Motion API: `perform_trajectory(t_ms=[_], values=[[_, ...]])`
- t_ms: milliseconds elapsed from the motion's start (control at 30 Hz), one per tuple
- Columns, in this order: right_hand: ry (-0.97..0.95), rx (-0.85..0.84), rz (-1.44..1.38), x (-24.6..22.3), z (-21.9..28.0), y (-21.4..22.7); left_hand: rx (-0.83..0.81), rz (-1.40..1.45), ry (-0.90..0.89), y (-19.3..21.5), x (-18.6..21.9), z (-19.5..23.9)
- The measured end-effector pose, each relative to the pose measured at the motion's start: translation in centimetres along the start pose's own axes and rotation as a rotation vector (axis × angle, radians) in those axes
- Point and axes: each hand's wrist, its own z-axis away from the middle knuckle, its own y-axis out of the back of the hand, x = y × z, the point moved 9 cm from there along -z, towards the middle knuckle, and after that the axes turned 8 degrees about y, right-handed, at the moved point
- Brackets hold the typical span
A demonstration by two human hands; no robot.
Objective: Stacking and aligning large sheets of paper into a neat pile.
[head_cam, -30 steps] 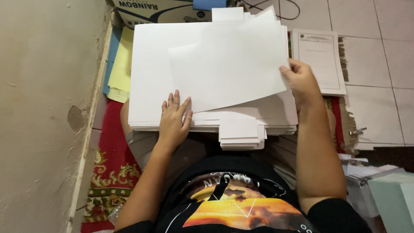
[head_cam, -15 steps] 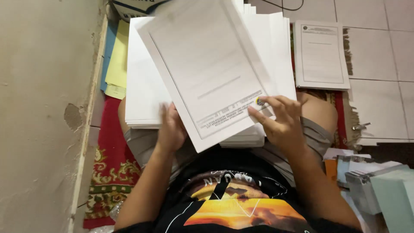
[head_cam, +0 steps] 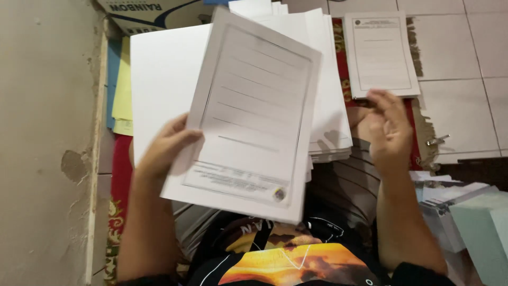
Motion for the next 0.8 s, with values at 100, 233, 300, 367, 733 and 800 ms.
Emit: perform_trajectory(t_ms=[100, 233, 300, 367, 733, 800], values=[[0.106, -0.082, 0.12, -0.4, -1.7, 1.1, -0.219, -0.302, -0.002, -2.6, 3.5, -1.9], [-0.033, -0.28, 0.11, -0.6, -3.8, 0.3, -0.45, -0.445, 0.03, -9.8, 8.0, -1.9], [-0.313, -0.444, -0.073, 3.2, -4.0, 0.3, -0.606, -0.456, 0.103, -13.0, 8.0, -2.9], [-0.516, -0.562, -0.214, 5.8, -3.7, 0.6, -0.762, -0.418, 0.12, -15.1, 8.1, -3.9], [-0.478, 0.138, -0.647, 30.1, 5.9, 8.5, -0.167, -0.089, -0.07, -12.1, 0.2, -20.8], [-0.437, 0.231, -0.675, 32.5, 4.5, 9.1, -0.038, -0.261, -0.248, -12.7, 1.7, -20.9]])
